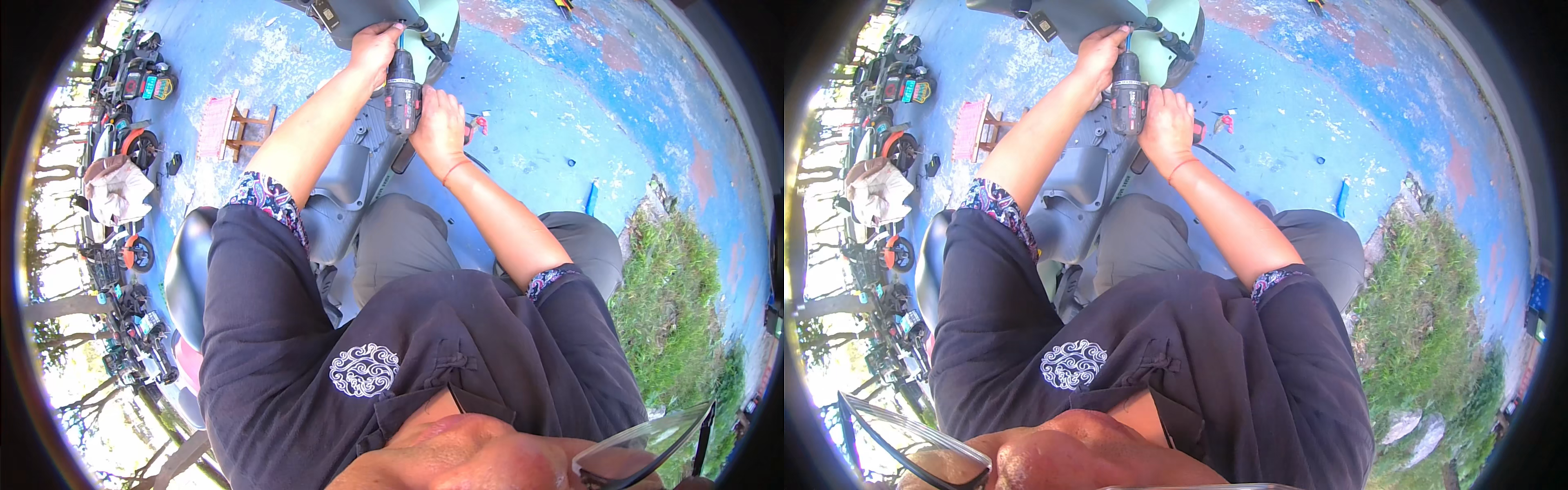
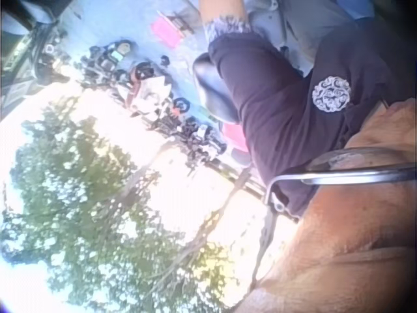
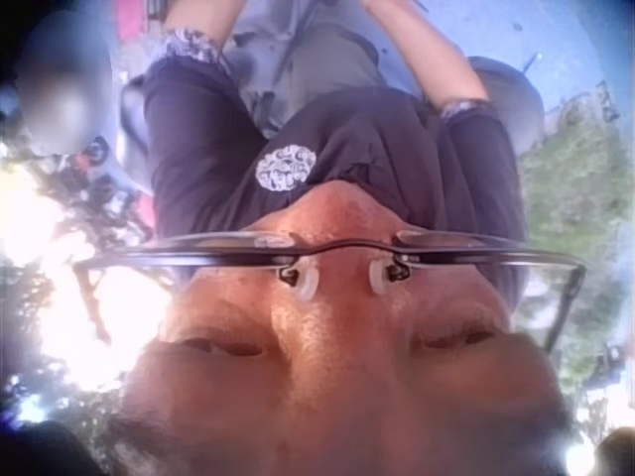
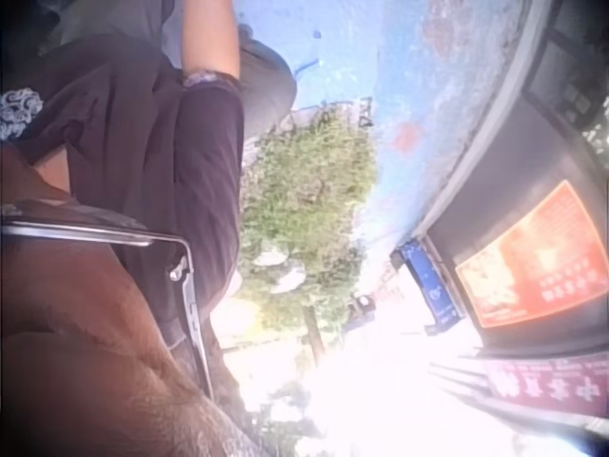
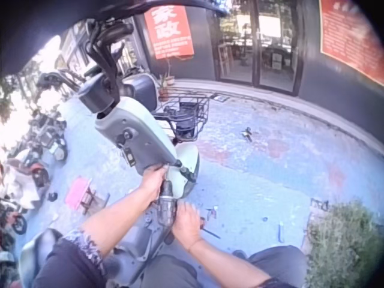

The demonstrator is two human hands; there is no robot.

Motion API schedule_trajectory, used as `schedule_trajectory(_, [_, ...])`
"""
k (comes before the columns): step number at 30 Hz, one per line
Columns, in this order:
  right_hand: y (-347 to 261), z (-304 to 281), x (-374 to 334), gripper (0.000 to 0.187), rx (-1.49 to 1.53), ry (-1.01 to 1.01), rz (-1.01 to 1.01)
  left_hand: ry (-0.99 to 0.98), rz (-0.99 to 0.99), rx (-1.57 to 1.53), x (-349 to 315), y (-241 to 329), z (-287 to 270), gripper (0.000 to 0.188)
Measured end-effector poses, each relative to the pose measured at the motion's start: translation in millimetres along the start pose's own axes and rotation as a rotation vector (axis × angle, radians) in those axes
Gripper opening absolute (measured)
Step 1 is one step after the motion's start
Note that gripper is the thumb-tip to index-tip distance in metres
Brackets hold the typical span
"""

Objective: The person uses a cordless drill to fasten screws into the front body panel of a scooter. They align the panel, insert screws, and tighten them in sequence, then wipe the surface with a cloth.

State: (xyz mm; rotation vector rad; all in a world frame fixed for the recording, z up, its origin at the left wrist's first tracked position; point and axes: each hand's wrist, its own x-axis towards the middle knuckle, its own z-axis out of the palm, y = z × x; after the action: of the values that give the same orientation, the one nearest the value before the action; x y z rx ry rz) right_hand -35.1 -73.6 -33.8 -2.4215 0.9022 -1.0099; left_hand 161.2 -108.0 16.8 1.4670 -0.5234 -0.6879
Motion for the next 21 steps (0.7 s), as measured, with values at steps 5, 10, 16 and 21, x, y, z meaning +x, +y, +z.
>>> schedule_trajectory(5, [-11,15,1,0.037,0.088,-0.005,0.074,-0.035,0.009,0.285,-6,2,-30,0.037])
schedule_trajectory(10, [-13,20,1,0.04,0.065,-0.022,0.107,-0.203,-0.07,0.714,-39,31,-73,0.041])
schedule_trajectory(16, [-15,21,2,0.043,0.037,0.017,0.095,-0.295,-0.273,0.937,-74,52,-129,0.043])
schedule_trajectory(21, [-24,26,2,0.042,0.069,0.024,0.136,-0.328,-0.262,1.022,-79,48,-143,0.043])
